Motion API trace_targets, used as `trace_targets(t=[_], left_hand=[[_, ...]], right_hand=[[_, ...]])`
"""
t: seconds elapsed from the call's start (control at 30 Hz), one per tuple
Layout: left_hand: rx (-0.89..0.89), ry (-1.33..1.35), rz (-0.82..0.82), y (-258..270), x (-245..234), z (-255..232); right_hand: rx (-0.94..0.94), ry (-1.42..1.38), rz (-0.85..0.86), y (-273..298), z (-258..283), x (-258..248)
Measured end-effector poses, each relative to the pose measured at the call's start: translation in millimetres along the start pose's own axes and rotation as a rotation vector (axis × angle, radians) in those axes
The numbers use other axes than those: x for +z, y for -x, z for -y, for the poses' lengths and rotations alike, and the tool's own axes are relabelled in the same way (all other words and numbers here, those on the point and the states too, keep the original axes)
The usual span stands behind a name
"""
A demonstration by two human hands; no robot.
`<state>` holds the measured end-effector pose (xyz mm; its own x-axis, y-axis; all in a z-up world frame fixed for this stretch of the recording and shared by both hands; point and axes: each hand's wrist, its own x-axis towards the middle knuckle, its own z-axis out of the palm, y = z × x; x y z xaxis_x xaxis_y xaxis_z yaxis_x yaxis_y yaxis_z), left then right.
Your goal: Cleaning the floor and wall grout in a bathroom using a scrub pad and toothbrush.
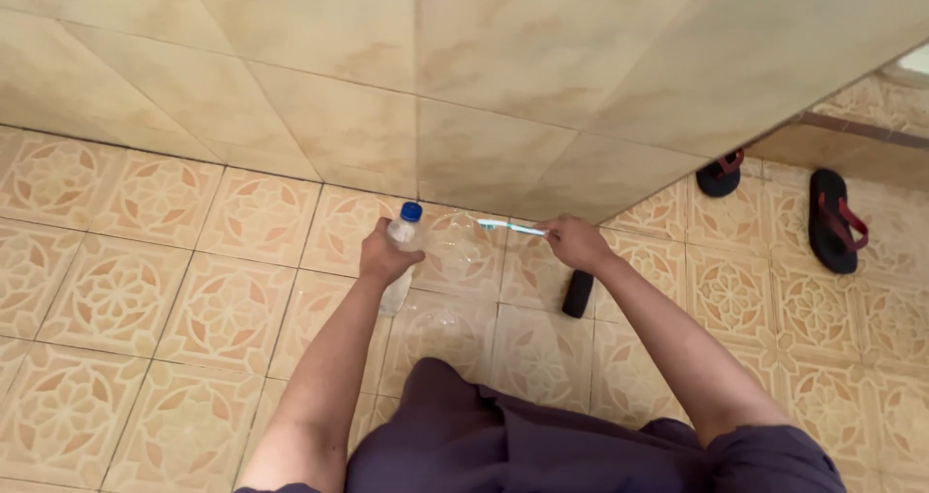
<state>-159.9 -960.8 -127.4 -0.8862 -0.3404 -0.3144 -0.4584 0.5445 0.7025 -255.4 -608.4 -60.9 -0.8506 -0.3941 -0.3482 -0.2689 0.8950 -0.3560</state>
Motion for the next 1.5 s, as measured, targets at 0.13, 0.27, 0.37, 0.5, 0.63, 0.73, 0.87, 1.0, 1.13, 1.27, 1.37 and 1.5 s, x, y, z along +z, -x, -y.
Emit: trace_targets(t=[0.13,0.27,0.37,0.5,0.63,0.73,0.87,1.0,1.13,1.27,1.37,1.5], left_hand=[[0.034,-0.002,0.053,-4.5,-25.9,6.3],[0.043,-0.082,0.143,-3.3,-49.8,1.1],[0.051,-0.087,0.163,0.1,-62.5,-3.8],[0.101,0.004,0.089,-1.4,-59.3,7.8],[0.115,0.150,-0.022,9.5,-57.5,21.6],[0.149,0.236,-0.102,20.3,-56.3,25.7],[0.149,0.275,-0.185,28.6,-53.0,24.6],[0.115,0.308,-0.218,30.3,-45.8,16.2],[0.099,0.318,-0.212,33.0,-44.8,4.8],[0.086,0.379,-0.268,36.1,-47.5,0.9],[0.072,0.422,-0.277,35.8,-44.4,0.6],[0.078,0.412,-0.285,38.0,-44.0,-3.0]], right_hand=[[-0.086,0.057,-0.108,-28.9,33.5,-5.6],[-0.072,0.184,-0.056,-45.8,57.3,3.9],[-0.091,0.252,-0.062,-48.0,57.5,22.5],[-0.004,0.316,0.009,-29.9,40.5,42.8],[0.012,0.314,-0.027,-35.7,-13.0,74.0],[0.062,0.337,-0.049,-50.3,-33.5,96.4],[-0.002,0.264,-0.059,-94.3,-11.3,138.8],[-0.199,0.093,-0.200,-161.2,50.8,199.5],[-0.254,-0.022,-0.304,-186.3,117.0,206.0],[-0.100,0.089,-0.143,-147.1,80.7,179.3],[-0.057,0.073,-0.199,-95.2,-32.0,155.9],[0.124,0.235,-0.188,-25.9,-167.0,126.4]])
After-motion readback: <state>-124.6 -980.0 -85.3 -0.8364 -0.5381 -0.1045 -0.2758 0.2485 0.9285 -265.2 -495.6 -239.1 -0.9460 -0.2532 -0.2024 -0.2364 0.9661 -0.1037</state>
